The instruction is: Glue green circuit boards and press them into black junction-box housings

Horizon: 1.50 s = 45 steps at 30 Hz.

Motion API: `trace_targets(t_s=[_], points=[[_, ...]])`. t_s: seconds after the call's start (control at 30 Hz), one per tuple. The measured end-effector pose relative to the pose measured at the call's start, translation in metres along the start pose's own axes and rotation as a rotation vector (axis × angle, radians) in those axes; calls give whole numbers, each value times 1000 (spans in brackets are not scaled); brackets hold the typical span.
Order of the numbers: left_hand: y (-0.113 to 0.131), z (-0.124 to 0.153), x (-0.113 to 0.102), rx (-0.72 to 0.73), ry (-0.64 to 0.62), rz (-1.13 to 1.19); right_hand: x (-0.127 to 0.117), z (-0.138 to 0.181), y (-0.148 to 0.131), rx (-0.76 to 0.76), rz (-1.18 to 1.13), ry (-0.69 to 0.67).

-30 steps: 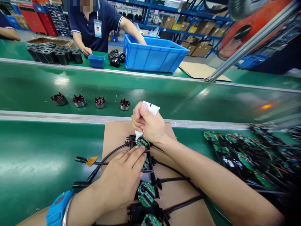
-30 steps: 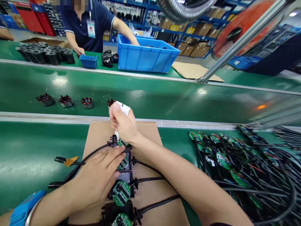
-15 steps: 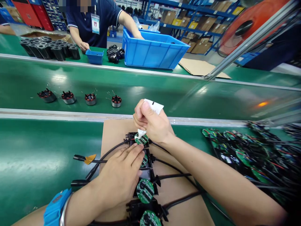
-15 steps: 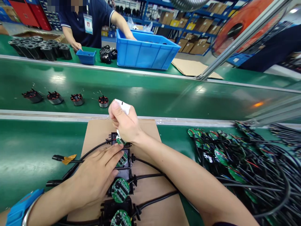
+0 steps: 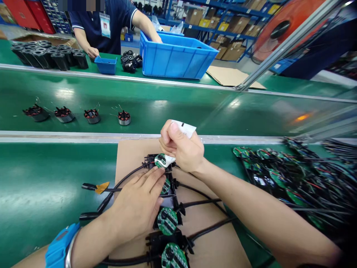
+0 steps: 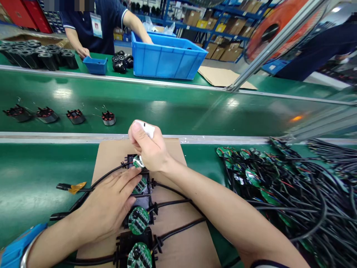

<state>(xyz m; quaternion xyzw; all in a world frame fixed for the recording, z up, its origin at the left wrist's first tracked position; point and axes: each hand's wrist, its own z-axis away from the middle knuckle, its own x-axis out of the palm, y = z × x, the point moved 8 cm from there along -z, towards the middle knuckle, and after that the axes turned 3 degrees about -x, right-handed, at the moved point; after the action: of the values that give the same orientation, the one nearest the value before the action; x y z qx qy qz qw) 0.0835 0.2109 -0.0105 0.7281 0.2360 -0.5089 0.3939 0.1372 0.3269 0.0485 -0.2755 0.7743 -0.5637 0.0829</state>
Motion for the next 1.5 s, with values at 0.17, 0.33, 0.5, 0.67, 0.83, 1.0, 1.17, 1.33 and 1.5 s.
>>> trace_targets(t_s=[0.17,0.33,0.5,0.67,0.83,1.0,1.17,1.33,1.5], points=[[1,0,-3,8,9,-8,-9,-4,-3,-45,-7,35],[1,1,-3,10,10,-8,-7,-8,-1,-67,-4,53],[-1,0,0,5,12,3,-4,-12,5,-92,-5,34],[3,3,-9,2,27,21,-11,-9,-7,-107,-35,34],[22,23,-18,36,-21,-38,2,14,-24,-43,-226,5],[32,41,-6,87,-99,-133,28,32,-7,57,-253,-32],[28,43,1,81,-108,-153,32,33,14,64,-221,-19],[28,43,2,85,-118,-153,28,33,18,90,-189,-8],[26,44,5,66,-147,-133,23,39,11,119,-170,2]])
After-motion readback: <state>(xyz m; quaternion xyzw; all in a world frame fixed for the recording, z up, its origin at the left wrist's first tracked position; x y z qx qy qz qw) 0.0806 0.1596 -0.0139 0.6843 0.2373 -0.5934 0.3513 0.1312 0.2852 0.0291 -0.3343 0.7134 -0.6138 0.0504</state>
